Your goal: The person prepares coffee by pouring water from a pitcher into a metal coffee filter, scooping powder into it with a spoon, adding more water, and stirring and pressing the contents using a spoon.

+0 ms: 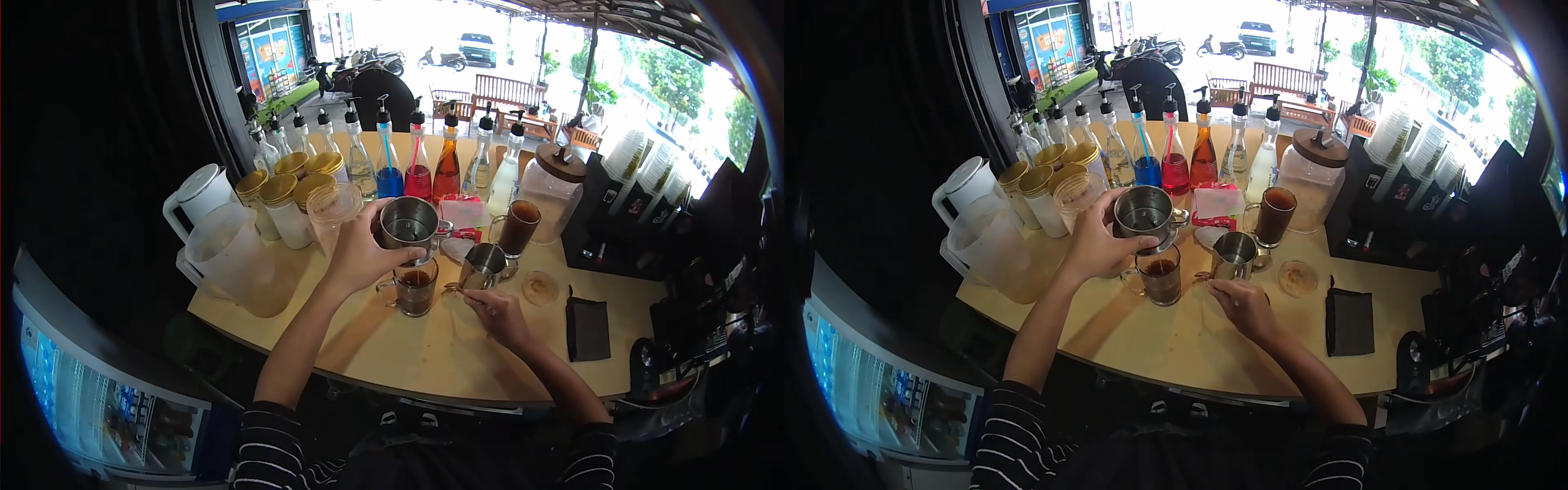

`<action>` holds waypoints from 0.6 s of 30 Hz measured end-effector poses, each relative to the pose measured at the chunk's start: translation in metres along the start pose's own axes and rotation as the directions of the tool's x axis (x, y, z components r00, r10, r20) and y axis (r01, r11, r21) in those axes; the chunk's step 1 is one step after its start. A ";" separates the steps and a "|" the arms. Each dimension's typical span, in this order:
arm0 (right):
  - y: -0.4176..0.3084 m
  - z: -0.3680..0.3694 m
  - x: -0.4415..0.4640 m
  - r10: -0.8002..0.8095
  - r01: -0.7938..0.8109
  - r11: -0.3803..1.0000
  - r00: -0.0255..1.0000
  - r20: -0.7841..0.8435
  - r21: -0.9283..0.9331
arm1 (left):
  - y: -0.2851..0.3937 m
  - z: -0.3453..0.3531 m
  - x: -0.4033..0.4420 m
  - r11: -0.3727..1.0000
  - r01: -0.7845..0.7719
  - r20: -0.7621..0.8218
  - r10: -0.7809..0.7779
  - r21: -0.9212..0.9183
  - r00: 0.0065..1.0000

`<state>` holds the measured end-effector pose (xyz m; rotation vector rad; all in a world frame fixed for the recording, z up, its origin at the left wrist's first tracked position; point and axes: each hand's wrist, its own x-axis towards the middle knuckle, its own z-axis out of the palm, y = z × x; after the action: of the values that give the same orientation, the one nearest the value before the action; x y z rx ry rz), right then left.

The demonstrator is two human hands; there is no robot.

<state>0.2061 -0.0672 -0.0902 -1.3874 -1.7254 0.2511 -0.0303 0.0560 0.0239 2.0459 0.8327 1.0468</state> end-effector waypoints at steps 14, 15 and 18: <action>0.016 0.027 -0.027 -0.345 0.378 0.921 0.903 0.256 -0.091 | -0.005 0.006 -0.007 0.998 -0.003 -0.047 0.006 0.056 0.999; 0.018 0.028 -0.028 -0.368 0.405 0.910 0.887 0.277 -0.088 | -0.006 0.007 -0.007 0.998 -0.018 -0.052 0.022 0.066 0.998; 0.019 0.030 -0.031 -0.359 0.402 0.910 0.885 0.295 -0.099 | -0.005 0.009 -0.010 0.995 -0.036 -0.060 0.041 0.090 0.997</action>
<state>0.1971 -0.0769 -0.1358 -1.1239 -2.2492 0.0865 -0.0280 0.0487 0.0118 2.1206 0.8882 1.1171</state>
